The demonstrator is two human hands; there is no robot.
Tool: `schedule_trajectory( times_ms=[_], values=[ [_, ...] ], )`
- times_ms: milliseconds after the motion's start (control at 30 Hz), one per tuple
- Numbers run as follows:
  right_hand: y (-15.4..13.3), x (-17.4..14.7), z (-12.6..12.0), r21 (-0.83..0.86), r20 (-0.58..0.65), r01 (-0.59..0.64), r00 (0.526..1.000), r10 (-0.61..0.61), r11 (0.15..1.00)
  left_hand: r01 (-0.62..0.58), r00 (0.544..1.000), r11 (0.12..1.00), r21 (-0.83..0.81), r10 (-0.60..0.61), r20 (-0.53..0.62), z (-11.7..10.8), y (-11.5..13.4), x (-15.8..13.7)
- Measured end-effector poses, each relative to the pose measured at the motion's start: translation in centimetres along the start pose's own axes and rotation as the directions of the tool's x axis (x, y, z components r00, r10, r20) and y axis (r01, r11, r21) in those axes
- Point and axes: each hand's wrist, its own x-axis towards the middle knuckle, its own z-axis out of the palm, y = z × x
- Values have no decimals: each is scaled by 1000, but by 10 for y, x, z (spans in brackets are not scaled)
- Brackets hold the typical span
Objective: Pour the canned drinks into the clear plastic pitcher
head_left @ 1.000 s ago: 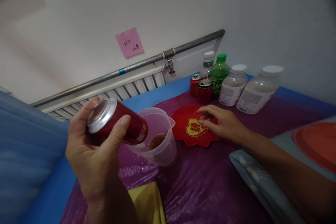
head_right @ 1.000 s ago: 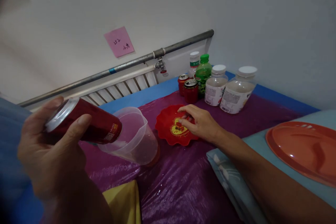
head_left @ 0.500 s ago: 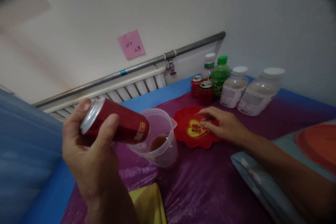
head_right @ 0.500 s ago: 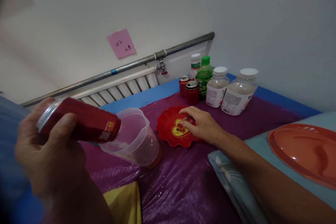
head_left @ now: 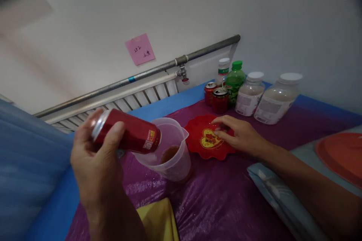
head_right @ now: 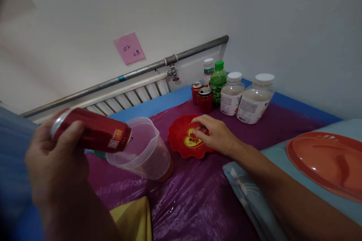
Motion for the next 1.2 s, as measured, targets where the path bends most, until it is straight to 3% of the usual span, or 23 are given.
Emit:
schedule_trajectory(
  times_ms=[100,233,367,533,700,933,1033,1200],
  values=[
    [0,0,0,-4,2,-4,1000,4,1000,-17,1000,993,117,15,22,1,0,-1],
    [-1,0,0,-12,2,0,1000,0,1000,-7,999,1000,17,7,-42,0,6,-2],
    [0,0,0,-16,0,11,1000,-11,1000,41,997,984,172,-53,62,-2,6,1],
    [1,0,1,-20,2,22,1000,-22,1000,-17,1000,993,119,17,-5,-4,-1,3],
    [0,-1,1,-17,-8,16,1000,-16,1000,65,987,969,237,-97,126,-10,4,7],
    [-2,0,-2,2,-22,39,999,-39,999,98,982,956,277,-138,126,-23,19,1],
    [-3,0,-3,-4,-24,53,998,-53,999,8,963,939,343,-99,250,-31,22,7],
    [-5,-1,-2,-25,-25,85,996,-85,996,-280,833,788,549,-85,547,-41,31,24]
  ],
)
